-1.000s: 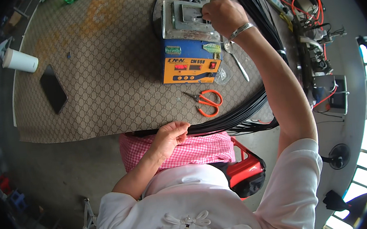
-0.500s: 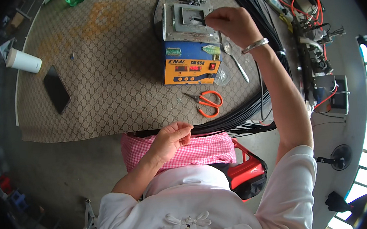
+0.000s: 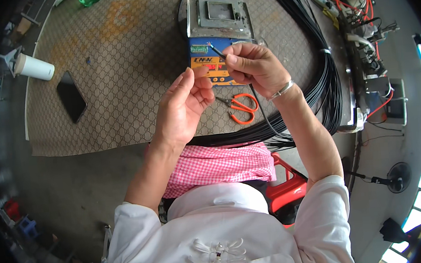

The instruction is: Assembling and testing electrical wire harnesses using a specialized terminal machine and manual connectors.

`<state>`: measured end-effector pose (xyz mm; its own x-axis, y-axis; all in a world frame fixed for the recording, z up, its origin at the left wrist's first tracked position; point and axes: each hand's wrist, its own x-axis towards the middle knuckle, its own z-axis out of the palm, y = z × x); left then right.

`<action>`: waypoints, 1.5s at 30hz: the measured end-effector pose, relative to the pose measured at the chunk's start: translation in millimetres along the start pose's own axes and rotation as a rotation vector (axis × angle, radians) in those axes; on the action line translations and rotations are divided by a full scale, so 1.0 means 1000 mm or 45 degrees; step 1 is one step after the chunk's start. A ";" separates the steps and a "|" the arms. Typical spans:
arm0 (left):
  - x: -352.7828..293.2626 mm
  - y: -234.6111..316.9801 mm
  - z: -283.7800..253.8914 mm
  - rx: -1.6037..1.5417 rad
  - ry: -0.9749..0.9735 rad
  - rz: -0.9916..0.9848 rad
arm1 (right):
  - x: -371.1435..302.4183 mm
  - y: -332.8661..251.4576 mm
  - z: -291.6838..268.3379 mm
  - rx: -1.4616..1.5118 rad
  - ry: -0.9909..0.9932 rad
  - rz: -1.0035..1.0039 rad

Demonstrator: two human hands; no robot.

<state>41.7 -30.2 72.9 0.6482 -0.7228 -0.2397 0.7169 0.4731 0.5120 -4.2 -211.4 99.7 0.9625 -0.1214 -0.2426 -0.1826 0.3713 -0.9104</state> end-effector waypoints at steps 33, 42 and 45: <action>0.003 0.000 0.000 -0.154 -0.070 -0.032 | -0.011 0.001 0.022 -0.589 0.072 -0.431; 0.001 -0.011 -0.012 -0.131 0.057 -0.110 | 0.012 -0.036 0.008 -1.612 0.319 -0.844; -0.001 -0.018 -0.019 -0.084 0.055 -0.154 | 0.036 -0.053 -0.006 -2.003 0.334 -0.994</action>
<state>32.8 -28.0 47.9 0.5652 -0.7548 -0.3328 0.8051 0.4167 0.4221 38.7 -241.2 137.2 0.8857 -0.0098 0.4641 0.1054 -0.9694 -0.2216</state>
